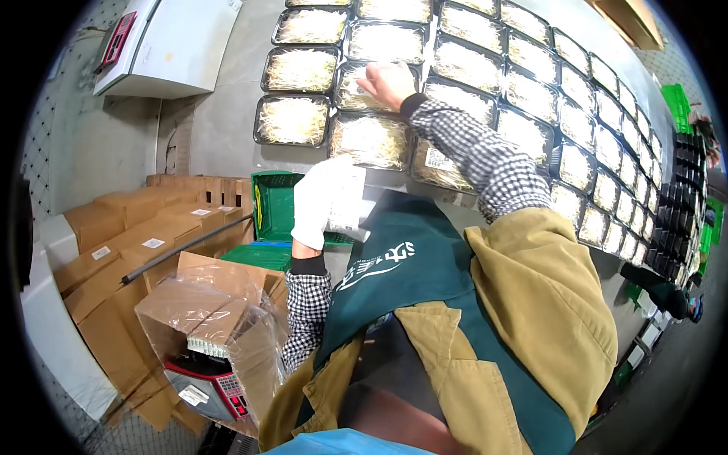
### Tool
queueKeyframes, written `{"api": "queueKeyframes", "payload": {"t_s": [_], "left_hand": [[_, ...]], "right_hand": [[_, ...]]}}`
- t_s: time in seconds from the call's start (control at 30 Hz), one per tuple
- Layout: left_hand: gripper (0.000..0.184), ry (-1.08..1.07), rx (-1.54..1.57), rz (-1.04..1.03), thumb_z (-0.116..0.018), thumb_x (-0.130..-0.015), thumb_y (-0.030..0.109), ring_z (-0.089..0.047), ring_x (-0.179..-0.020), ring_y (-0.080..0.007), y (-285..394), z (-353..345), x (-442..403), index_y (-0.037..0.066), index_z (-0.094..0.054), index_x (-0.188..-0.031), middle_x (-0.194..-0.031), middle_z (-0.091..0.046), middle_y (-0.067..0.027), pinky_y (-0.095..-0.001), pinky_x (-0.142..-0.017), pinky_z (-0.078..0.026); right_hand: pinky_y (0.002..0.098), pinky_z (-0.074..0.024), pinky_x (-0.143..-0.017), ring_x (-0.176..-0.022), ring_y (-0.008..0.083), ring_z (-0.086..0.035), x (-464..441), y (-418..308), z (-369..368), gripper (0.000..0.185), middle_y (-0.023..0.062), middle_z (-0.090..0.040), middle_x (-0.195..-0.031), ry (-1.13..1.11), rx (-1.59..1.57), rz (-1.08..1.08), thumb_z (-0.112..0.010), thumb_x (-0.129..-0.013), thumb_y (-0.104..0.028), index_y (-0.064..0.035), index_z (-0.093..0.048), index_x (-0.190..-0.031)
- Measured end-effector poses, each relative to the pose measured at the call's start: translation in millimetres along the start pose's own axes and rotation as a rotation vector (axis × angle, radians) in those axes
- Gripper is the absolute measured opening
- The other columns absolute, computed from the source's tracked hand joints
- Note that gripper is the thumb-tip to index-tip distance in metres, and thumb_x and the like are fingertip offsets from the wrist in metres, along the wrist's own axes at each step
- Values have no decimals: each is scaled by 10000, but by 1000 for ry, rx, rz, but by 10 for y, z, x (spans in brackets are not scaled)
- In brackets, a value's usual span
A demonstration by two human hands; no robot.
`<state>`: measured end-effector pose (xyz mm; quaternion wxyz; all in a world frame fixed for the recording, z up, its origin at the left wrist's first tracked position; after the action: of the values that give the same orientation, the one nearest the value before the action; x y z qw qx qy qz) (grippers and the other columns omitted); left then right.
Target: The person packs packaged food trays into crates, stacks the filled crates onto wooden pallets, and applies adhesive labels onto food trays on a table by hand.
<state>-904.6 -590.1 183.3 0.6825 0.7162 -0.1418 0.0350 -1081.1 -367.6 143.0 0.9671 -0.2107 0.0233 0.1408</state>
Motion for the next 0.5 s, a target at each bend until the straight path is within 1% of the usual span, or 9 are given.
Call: {"api": "queueKeyframes", "payload": {"t_s": [0.07,0.17,0.23,0.3,0.33,0.37,0.4,0.43,0.5], "left_hand": [[189,103,-93,-141,-532,-877,104,-601,-746,-97,247,-115,-122,-12,-603,-1007,-879,-653,-68,-230,-660,-488],[198,58,-29,-26,-525,-881,112,-594,-758,-108,388,-128,-251,-9,-591,-1023,-898,-648,-72,-239,-690,-483],[165,119,-174,-63,-507,-887,126,-577,-714,-121,337,-190,-431,4,-592,-958,-823,-632,-90,-264,-656,-472],[158,151,-380,-146,-500,-888,134,-566,-691,-122,351,-243,-573,7,-588,-922,-775,-614,-95,-281,-632,-464],[171,201,-312,-217,-496,-889,151,-555,-653,-136,307,-309,-661,6,-583,-873,-727,-596,-103,-291,-591,-448],[163,268,-367,-126,-521,-880,121,-541,-668,-111,269,-347,-723,-10,-617,-872,-732,-610,-62,-269,-602,-445],[171,244,-348,-108,-519,-883,135,-555,-662,-131,253,-375,-775,-2,-620,-864,-733,-618,-70,-285,-601,-454],[179,220,-328,-94,-516,-885,148,-568,-656,-150,248,-405,-847,6,-622,-857,-733,-626,-79,-300,-600,-463],[193,39,-1070,-225,-526,-887,189,-607,-684,-216,253,-422,-1000,32,-634,-853,-777,-649,-105,-344,-623,-485]], "right_hand": [[414,-365,-712,-700,257,-579,6,72,-237,329,84,-585,-715,112,180,86,-581,-808,-403,-79,-550,-864],[414,-365,-704,-713,253,-580,45,62,-157,287,87,-581,-736,142,196,26,-570,-822,-342,-85,-543,-946],[381,-395,-667,-739,242,-578,110,137,-68,269,103,-591,-793,195,154,5,-553,-844,-267,-87,-559,-1043],[328,-425,-687,-756,198,-573,272,117,51,304,83,-622,-878,51,-331,-70,-558,-867,-322,-71,-599,-1033],[295,-426,-663,-723,143,-546,332,6,215,305,45,-619,-878,-260,-736,-201,-556,-879,-337,-64,-608,-1004],[261,-427,-639,-690,87,-518,398,-169,450,313,7,-616,-878,-580,-1138,-334,-553,-892,-351,-56,-617,-975],[236,-430,-679,-725,47,-500,462,-336,710,273,-30,-611,-860,-632,-1110,-353,-576,-892,-302,-45,-625,-972],[238,-440,-720,-776,62,-536,501,-333,693,207,-17,-621,-838,-574,-1156,-169,-604,-876,-221,-39,-628,-971],[235,-442,-764,-815,58,-547,372,-133,800,158,-9,-631,-837,-569,-1127,-150,-621,-860,-170,-47,-635,-958]]}}
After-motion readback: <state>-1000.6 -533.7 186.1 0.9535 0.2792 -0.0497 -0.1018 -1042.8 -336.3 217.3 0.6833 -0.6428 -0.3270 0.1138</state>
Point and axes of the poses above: each hand's wrist, its own x-axis away from the middle knuckle, its own z-axis out of the back of the hand, y = z × x, the point moved 1 cm from there along -x, towards the middle knuckle
